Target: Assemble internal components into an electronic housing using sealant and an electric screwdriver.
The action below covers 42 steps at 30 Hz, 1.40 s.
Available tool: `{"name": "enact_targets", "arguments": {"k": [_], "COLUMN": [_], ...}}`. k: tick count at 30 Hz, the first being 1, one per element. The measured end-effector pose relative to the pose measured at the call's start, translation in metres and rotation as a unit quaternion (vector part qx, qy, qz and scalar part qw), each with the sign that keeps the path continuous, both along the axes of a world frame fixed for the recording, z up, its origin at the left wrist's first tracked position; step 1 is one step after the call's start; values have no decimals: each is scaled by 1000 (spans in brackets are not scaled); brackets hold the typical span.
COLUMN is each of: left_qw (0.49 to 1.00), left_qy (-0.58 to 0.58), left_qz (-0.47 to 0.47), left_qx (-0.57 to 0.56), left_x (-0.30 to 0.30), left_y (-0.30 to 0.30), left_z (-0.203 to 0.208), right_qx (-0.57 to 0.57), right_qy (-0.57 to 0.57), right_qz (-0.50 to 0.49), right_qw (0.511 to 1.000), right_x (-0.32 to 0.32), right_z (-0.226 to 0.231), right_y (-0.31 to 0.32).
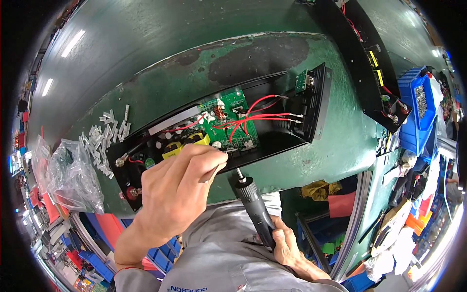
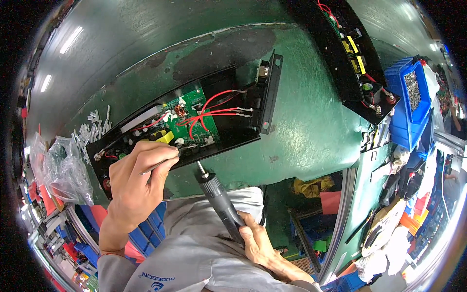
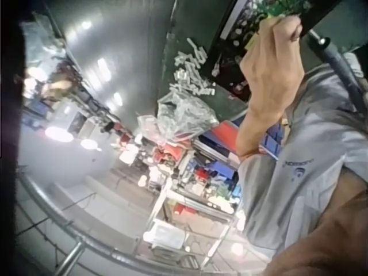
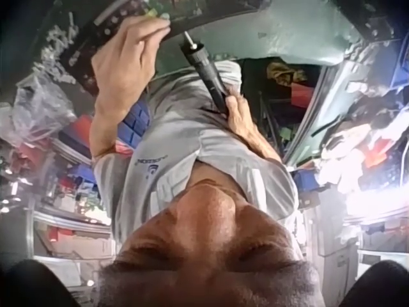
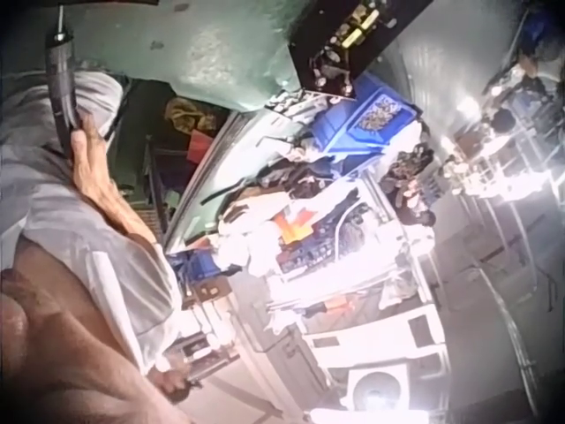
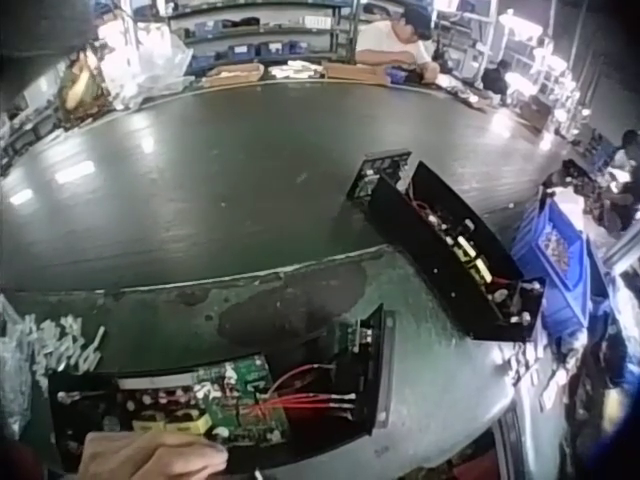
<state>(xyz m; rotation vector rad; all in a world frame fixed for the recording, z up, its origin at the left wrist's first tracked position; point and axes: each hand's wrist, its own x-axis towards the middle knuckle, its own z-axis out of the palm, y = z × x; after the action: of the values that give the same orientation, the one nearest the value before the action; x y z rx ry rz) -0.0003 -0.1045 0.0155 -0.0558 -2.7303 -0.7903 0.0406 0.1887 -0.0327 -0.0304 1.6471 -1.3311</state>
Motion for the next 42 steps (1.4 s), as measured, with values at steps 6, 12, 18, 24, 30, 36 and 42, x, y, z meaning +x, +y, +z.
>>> {"name": "enact_targets", "arguments": {"k": [6,12,18,24,30,36,42], "left_qw": [1000,998,993,984,972,972,972], "left_qy": [-11,-7,-109,-123,-166,-173,-185], "left_qz": [-11,-23,-26,-43,-67,-73,-74], "left_qx": [10,63,41,-119,-153,-139,-124], "left_x": [-2,-1,9,-3,-13,-14,-15], "left_y": [-2,-6,2,8,11,9,10], "left_z": [4,12,45,18,17,18,18], "right_qx": [-24,-81,-40,-43,-71,-95,-62], "right_qy": [-82,-117,-164,-130,-162,-144,-149], "right_qz": [-19,-51,-26,-14,-28,-33,-20], "right_qw": [996,989,985,991,984,984,987], "right_x": [2,2,-4,3,4,10,6], "right_z": [-4,-11,3,1,-4,-14,-8], "right_y": [2,5,-1,-5,-3,-1,-10]}}
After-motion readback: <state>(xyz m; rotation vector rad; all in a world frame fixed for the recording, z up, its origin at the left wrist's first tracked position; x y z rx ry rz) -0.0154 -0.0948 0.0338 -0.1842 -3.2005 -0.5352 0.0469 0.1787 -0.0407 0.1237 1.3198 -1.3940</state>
